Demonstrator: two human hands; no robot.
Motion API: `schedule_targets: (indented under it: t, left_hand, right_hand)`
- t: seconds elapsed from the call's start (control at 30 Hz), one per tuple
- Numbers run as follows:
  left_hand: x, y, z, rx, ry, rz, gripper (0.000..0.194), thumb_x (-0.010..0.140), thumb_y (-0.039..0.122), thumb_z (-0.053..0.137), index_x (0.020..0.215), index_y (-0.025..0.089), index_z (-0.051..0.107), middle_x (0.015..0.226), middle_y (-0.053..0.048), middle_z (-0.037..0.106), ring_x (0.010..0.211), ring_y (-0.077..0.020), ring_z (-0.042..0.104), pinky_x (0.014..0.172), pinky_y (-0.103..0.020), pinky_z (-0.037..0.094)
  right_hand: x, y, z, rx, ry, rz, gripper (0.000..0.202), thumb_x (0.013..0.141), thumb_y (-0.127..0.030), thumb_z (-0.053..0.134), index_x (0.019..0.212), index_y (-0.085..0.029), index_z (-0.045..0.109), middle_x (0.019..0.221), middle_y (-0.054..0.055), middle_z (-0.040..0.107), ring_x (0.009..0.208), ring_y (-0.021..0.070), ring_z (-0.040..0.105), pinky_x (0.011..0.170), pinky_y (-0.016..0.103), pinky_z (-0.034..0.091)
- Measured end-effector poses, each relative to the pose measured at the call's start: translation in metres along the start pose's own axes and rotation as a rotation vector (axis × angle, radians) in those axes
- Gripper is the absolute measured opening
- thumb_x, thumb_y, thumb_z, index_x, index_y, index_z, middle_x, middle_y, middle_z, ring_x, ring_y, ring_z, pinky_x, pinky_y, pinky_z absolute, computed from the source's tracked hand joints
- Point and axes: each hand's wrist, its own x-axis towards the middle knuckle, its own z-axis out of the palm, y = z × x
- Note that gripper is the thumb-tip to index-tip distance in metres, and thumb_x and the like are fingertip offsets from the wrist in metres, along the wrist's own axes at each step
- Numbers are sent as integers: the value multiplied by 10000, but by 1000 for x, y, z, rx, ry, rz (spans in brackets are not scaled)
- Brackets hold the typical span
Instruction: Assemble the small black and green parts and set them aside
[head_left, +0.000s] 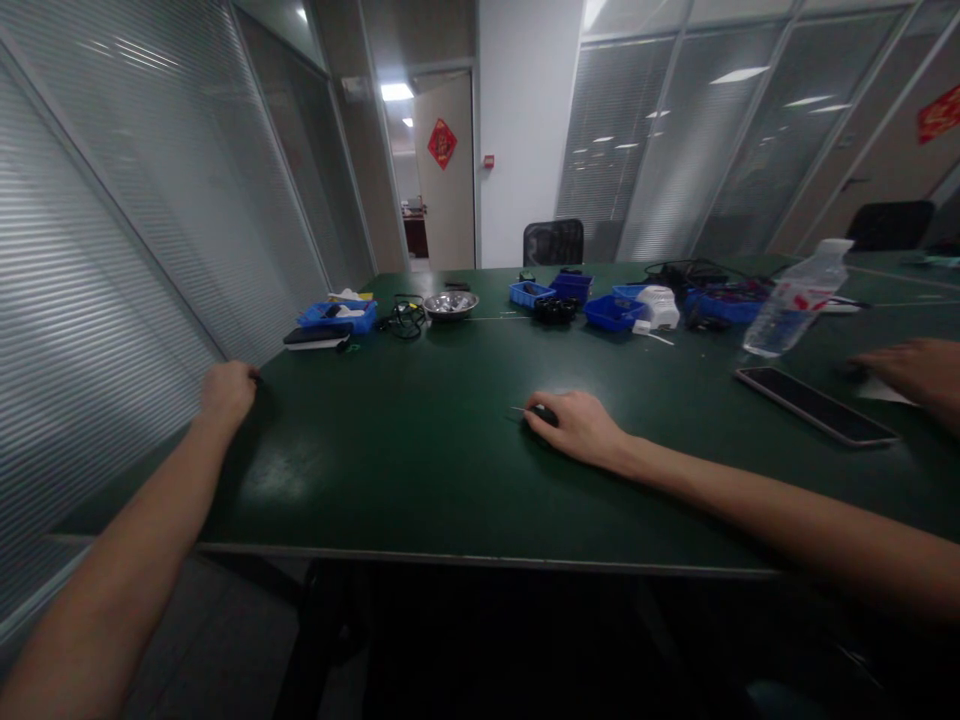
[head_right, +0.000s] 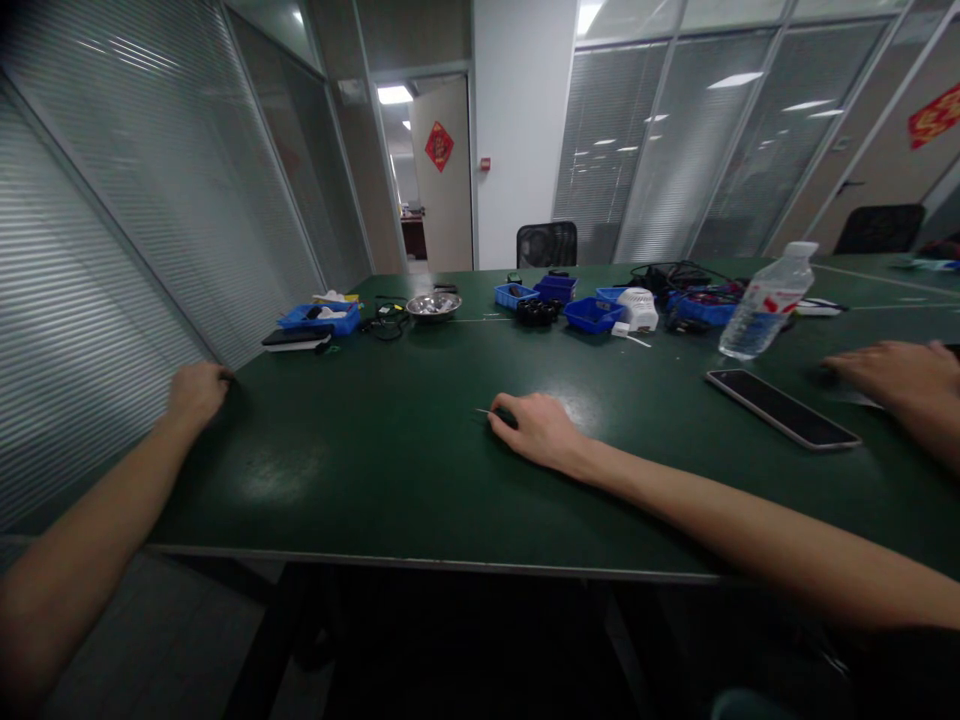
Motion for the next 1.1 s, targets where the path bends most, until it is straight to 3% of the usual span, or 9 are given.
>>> schedule_targets:
  t: [0.13,0.47,0.67,1.1]
  left_hand:
    - [1,-2,1,-13,10,-3,442,967,217,488,1240,54,793,1260,-230,750,1229,-365,649,1124,-481,480]
    - [4,-6,6,-33,24,-83,445,981,255,533,1312,72,766,1321,-248,724,1215,-401,637,1052,-525,514]
    - [5,-6,8,-29,42,-59,443,975,192,541,1338,48,749,1325,-224,728,1259,-353,628,1128,-484,469]
    - [4,-8,7,-50,25,-102,391,979,217,594,1270,50,795,1220,-210,749,1113,-320,641,1048,-432,491]
  right_hand:
    - [0,0,-1,21,-8,2,353,1103,-472,504,1249,-253,739,925,61,792,820,223,716,722,315,452]
    - [-1,-1,-3,24,-16,1,363,1099,-471,503,1251,-243,743,934,67,790,782,217,700,699,314,444]
    - [0,1,0,0,1,-13,363,1101,-474,509,1261,-243,738,905,62,784,778,214,690,694,308,426]
    - [0,4,1,9,-1,-21,374,1101,-484,501,1246,-237,740,929,72,792,781,219,699,699,314,437]
